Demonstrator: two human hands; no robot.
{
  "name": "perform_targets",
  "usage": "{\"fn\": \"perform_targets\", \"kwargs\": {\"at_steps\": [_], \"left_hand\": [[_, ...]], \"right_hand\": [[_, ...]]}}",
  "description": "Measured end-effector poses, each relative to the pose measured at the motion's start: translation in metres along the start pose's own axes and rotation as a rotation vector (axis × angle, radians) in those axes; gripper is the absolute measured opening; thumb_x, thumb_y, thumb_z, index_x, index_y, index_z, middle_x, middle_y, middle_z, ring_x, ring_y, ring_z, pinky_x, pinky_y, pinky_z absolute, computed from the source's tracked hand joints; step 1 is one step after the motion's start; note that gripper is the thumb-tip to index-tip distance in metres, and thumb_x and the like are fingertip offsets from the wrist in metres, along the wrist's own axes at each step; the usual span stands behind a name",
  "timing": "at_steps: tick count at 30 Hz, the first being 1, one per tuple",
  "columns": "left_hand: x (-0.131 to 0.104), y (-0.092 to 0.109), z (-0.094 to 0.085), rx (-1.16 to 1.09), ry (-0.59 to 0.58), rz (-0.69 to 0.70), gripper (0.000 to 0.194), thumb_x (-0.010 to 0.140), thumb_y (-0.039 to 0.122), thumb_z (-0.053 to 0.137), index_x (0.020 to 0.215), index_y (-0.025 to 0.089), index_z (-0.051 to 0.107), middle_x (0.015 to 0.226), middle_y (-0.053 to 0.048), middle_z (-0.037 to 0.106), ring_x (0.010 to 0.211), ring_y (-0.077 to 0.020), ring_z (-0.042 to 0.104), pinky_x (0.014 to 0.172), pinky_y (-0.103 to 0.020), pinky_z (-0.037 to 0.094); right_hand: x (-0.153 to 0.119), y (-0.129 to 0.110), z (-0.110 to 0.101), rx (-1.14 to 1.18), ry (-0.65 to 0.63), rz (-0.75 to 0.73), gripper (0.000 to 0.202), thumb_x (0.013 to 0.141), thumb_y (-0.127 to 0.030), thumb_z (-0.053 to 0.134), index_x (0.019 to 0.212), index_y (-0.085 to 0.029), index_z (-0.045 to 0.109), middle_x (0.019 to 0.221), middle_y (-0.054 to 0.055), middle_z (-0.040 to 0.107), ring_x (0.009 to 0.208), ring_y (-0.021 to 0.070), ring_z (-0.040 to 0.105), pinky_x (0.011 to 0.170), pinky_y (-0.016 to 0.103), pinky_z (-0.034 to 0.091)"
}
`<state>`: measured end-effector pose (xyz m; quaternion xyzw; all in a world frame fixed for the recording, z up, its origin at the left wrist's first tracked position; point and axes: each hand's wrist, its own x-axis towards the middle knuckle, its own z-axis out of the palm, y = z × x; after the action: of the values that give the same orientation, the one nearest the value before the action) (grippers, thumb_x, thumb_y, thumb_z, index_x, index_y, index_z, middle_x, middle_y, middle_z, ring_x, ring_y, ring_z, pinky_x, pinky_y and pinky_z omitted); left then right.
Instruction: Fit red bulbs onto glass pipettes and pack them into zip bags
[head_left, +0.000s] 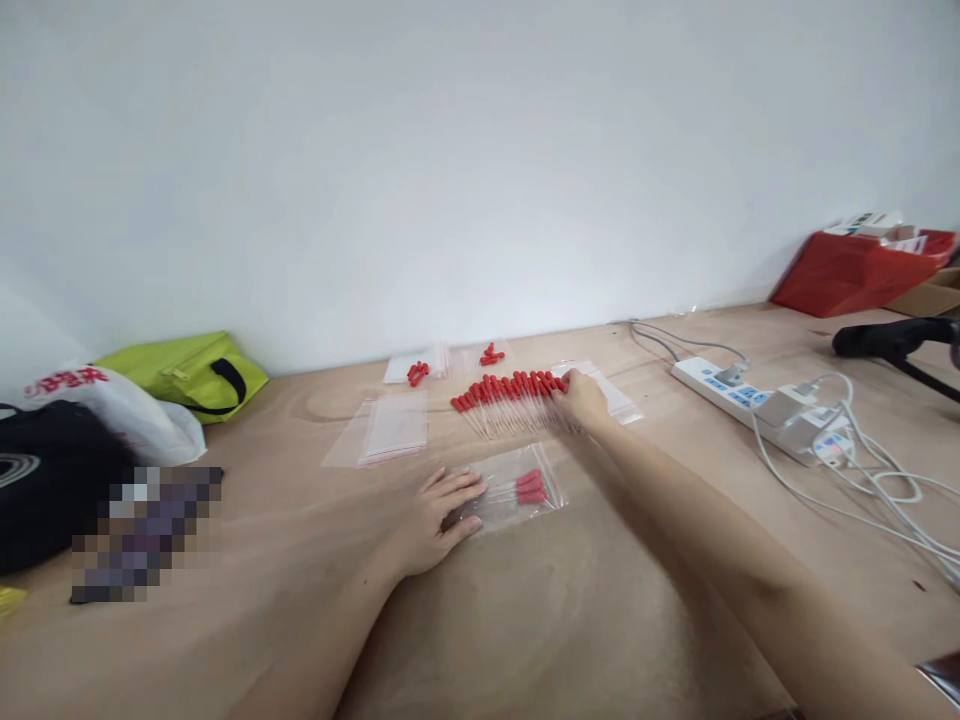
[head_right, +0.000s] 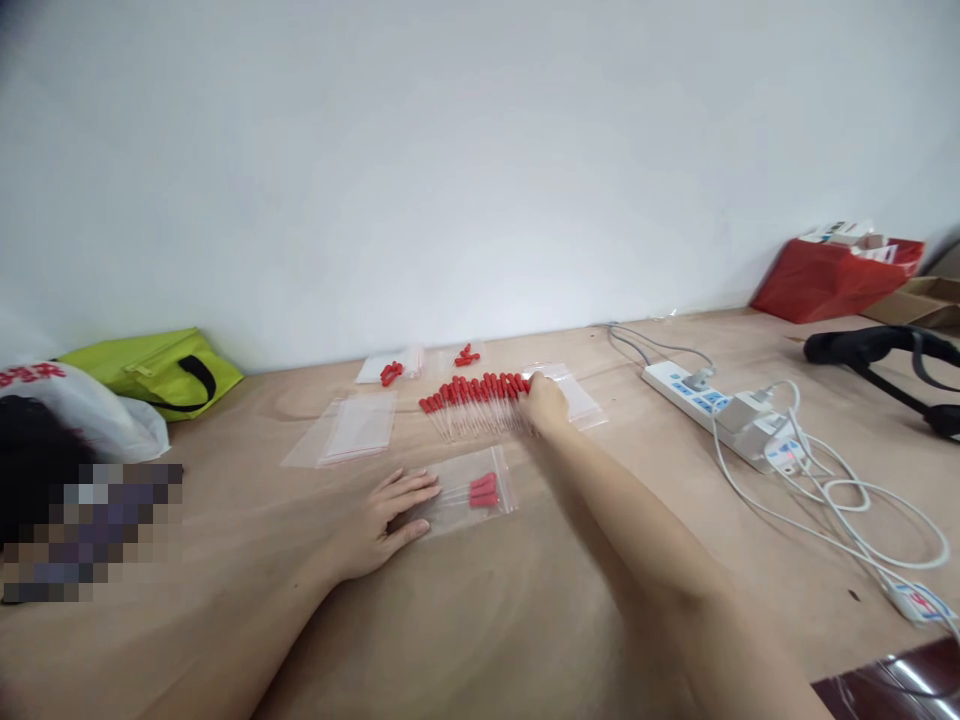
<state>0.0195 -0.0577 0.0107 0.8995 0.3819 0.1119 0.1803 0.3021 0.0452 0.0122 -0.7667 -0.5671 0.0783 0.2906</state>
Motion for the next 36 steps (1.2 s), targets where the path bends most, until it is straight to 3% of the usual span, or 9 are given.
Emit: {"fn": "perform_targets", "kwargs": {"at_steps": [5, 9, 12, 14, 18, 22, 25, 31, 36], "left_hand": [[-0.001, -0.001, 0.001, -0.005, 0.000, 0.000, 0.039, 0.084, 0.037, 0.046, 0.122, 0.026, 0.047, 0.131, -0.005, 0.045, 0.124, -0.0211, 0.036, 0.105, -0.048, 0.020], [-0.001, -0.002, 0.003, -0.008, 0.013, 0.000, 0.039, 0.084, 0.037, 0.046, 0.122, 0.026, 0.048, 0.131, -0.005, 0.045, 0.124, -0.0210, 0.036, 0.105, -0.048, 0.020], [-0.002, -0.003, 0.004, -0.006, 0.013, 0.003, 0.039, 0.084, 0.038, 0.046, 0.122, 0.026, 0.048, 0.131, -0.005, 0.045, 0.125, -0.0210, 0.035, 0.105, -0.048, 0.020], [-0.002, -0.002, 0.003, -0.001, 0.008, 0.002, 0.040, 0.084, 0.037, 0.046, 0.122, 0.026, 0.047, 0.131, -0.004, 0.045, 0.125, -0.0208, 0.035, 0.105, -0.048, 0.019], [-0.001, 0.000, 0.001, 0.013, -0.007, -0.006, 0.039, 0.085, 0.036, 0.045, 0.122, 0.025, 0.048, 0.131, -0.005, 0.045, 0.124, -0.0202, 0.036, 0.106, -0.048, 0.019], [0.000, 0.001, -0.001, 0.020, -0.020, -0.006, 0.039, 0.085, 0.037, 0.044, 0.122, 0.026, 0.048, 0.131, -0.004, 0.045, 0.124, -0.0196, 0.036, 0.106, -0.047, 0.019], [0.001, 0.001, -0.002, 0.026, -0.024, -0.008, 0.038, 0.086, 0.038, 0.043, 0.121, 0.027, 0.048, 0.132, -0.003, 0.044, 0.124, -0.0194, 0.036, 0.106, -0.047, 0.018], [0.000, 0.001, -0.001, 0.033, -0.004, -0.011, 0.042, 0.085, 0.039, 0.044, 0.125, 0.025, 0.045, 0.131, -0.003, 0.045, 0.123, -0.0203, 0.037, 0.106, -0.047, 0.020], [-0.002, 0.000, 0.001, 0.038, 0.030, -0.019, 0.051, 0.084, 0.038, 0.044, 0.132, 0.024, 0.032, 0.133, -0.003, 0.042, 0.123, -0.0210, 0.037, 0.106, -0.046, 0.022]], "right_hand": [[0.003, -0.011, 0.007, -0.042, -0.048, 0.061, 0.024, 0.068, -0.020, 0.052, 0.092, -0.015, 0.054, 0.082, 0.015, 0.062, 0.079, 0.0273, 0.059, 0.062, 0.033, 0.042], [0.004, -0.010, 0.004, 0.074, 0.003, 0.029, 0.035, 0.069, -0.017, 0.050, 0.103, -0.011, 0.047, 0.080, 0.014, 0.062, 0.079, 0.0265, 0.059, 0.065, 0.034, 0.042], [-0.004, -0.002, -0.003, 0.301, 0.014, -0.077, 0.045, 0.071, -0.017, 0.048, 0.114, -0.009, 0.038, 0.068, 0.006, 0.059, 0.070, 0.0213, 0.058, 0.064, 0.031, 0.043], [-0.017, 0.006, -0.007, 0.507, -0.044, -0.134, 0.052, 0.071, -0.020, 0.048, 0.119, -0.012, 0.031, 0.064, -0.001, 0.055, 0.057, 0.0162, 0.055, 0.057, 0.029, 0.043], [-0.056, 0.021, -0.008, 0.881, -0.123, -0.082, 0.062, 0.072, -0.031, 0.049, 0.125, -0.019, 0.018, 0.064, -0.007, 0.048, 0.043, 0.0101, 0.048, 0.042, 0.023, 0.040], [-0.082, 0.025, -0.001, 1.049, -0.007, 0.030, 0.060, 0.071, -0.039, 0.052, 0.119, -0.022, 0.021, 0.066, -0.008, 0.046, 0.044, 0.0092, 0.049, 0.042, 0.023, 0.042], [-0.087, 0.022, 0.003, 1.133, -0.009, 0.101, 0.057, 0.068, -0.042, 0.056, 0.113, -0.024, 0.024, 0.064, -0.008, 0.047, 0.045, 0.0103, 0.050, 0.042, 0.024, 0.044], [-0.093, 0.010, 0.003, 1.308, -0.195, 0.191, 0.039, 0.068, -0.051, 0.055, 0.091, -0.024, 0.038, 0.060, -0.006, 0.052, 0.049, 0.0130, 0.055, 0.049, 0.029, 0.048], [-0.103, 0.007, 0.004, 1.208, -0.338, 0.124, 0.040, 0.060, -0.048, 0.064, 0.082, -0.020, 0.047, 0.060, -0.006, 0.054, 0.042, 0.0085, 0.051, 0.043, 0.023, 0.045]]}}
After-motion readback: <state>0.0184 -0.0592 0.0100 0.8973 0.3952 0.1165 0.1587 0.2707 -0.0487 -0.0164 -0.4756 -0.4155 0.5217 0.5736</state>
